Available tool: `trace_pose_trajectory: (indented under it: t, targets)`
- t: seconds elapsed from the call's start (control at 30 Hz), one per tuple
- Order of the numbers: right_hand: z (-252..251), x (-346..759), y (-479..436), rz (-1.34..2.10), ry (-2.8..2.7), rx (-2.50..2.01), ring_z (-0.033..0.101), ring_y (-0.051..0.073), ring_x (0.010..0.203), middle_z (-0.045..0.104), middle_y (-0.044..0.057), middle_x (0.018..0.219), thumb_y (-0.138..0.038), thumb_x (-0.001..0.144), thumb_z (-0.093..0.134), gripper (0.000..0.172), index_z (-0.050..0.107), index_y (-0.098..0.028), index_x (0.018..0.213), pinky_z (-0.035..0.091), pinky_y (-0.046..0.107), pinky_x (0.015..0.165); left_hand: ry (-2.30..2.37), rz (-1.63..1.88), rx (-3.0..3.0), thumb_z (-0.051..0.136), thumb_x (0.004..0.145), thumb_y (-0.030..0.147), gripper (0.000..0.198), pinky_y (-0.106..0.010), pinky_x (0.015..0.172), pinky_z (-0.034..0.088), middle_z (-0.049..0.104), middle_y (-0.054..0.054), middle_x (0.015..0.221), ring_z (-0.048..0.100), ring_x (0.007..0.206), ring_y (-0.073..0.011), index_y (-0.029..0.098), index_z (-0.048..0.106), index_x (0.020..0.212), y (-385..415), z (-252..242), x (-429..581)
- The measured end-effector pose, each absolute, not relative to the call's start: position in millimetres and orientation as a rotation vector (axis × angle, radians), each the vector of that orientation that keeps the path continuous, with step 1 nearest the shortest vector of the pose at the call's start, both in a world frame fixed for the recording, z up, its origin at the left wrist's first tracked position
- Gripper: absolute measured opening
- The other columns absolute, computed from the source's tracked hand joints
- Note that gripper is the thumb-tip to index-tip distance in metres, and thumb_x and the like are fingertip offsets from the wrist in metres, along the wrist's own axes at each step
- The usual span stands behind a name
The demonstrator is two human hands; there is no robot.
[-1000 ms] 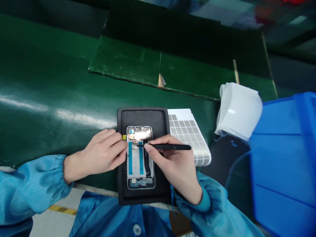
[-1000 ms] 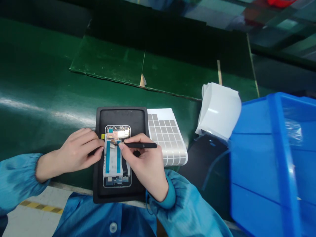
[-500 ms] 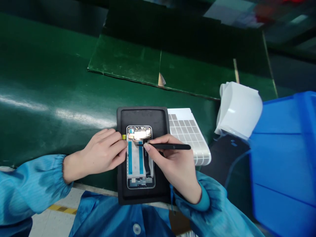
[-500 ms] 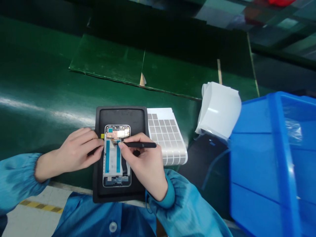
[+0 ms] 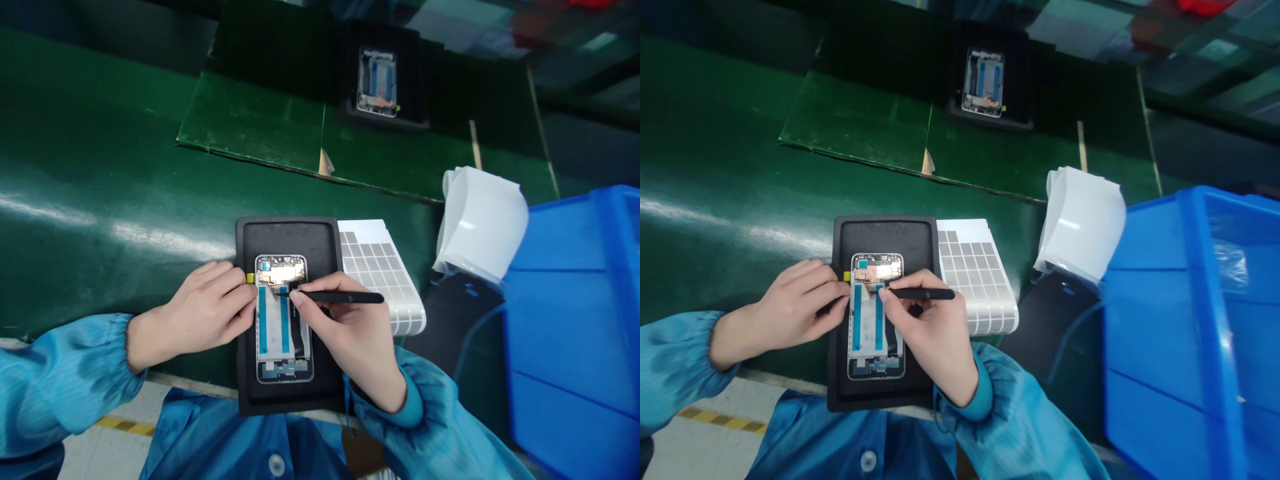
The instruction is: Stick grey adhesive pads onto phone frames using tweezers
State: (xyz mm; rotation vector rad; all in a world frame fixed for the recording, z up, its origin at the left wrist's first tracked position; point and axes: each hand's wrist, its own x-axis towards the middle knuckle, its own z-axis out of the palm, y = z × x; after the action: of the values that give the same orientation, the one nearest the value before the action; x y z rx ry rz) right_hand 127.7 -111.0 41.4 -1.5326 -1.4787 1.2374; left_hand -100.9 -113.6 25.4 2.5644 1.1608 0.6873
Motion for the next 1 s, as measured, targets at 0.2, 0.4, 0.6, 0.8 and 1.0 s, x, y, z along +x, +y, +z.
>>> trace_pose_trajectory:
  t: [0.2, 0.4, 0.6, 0.8, 1.0]
  targets:
    - [41.6, 127.3, -110.4, 1.226, -1.494, -1.529, 0.069, 0.017, 0.065, 0.072, 0.003, 0.076, -0.032, 0.082, 0.078, 0.013, 0.07, -0.022, 0.083, 0.057, 0.029, 0.056, 1.159, 0.692, 2.573, 0.055, 0.091, 0.019, 0.012, -0.032, 0.062, 0.045, 0.062, -0.005, 0.076, 0.053, 0.069, -0.0171, 0.015, 0.066, 0.088, -113.8, 26.3, -101.4]
    - [39.5, 128.3, -111.0, 1.193, -1.521, -1.511, 0.069, 0.017, 0.066, 0.072, 0.003, 0.076, -0.031, 0.082, 0.078, 0.012, 0.071, -0.021, 0.083, 0.057, 0.029, 0.057, 1.154, 0.746, 2.553, 0.057, 0.091, 0.019, 0.012, -0.032, 0.064, 0.046, 0.063, -0.005, 0.079, 0.054, 0.071, -0.0168, 0.014, 0.066, 0.097, -114.2, 26.7, -102.0]
    - [39.4, 128.2, -110.4, 1.185, -1.544, -1.509, 0.069, 0.018, 0.067, 0.072, 0.003, 0.076, -0.032, 0.083, 0.077, 0.013, 0.07, -0.022, 0.084, 0.057, 0.029, 0.057, 1.105, 0.729, 2.634, 0.059, 0.092, 0.024, 0.02, -0.032, 0.063, 0.045, 0.059, -0.005, 0.082, 0.053, 0.073, -0.018, 0.016, 0.067, 0.109, -113.2, 27.8, -101.1]
    - [39.9, 127.6, -110.8, 1.186, -1.555, -1.506, 0.069, 0.018, 0.066, 0.072, 0.002, 0.075, -0.03, 0.083, 0.076, 0.011, 0.069, -0.022, 0.085, 0.056, 0.029, 0.056, 1.126, 0.617, 2.708, 0.054, 0.095, 0.03, 0.025, -0.032, 0.061, 0.041, 0.054, -0.005, 0.08, 0.048, 0.07, -0.018, 0.018, 0.069, 0.112, -112.7, 29.5, -100.9]
    - [39.3, 128.2, -111.8, 1.207, -1.486, -1.484, 0.069, 0.017, 0.07, 0.071, 0.001, 0.078, -0.028, 0.084, 0.075, 0.01, 0.067, -0.023, 0.087, 0.057, 0.03, 0.061, 1.137, 0.581, 2.759, 0.055, 0.095, 0.031, 0.028, -0.033, 0.062, 0.038, 0.055, -0.006, 0.083, 0.047, 0.072, -0.0197, 0.017, 0.068, 0.115, -114.9, 28.2, -100.3]
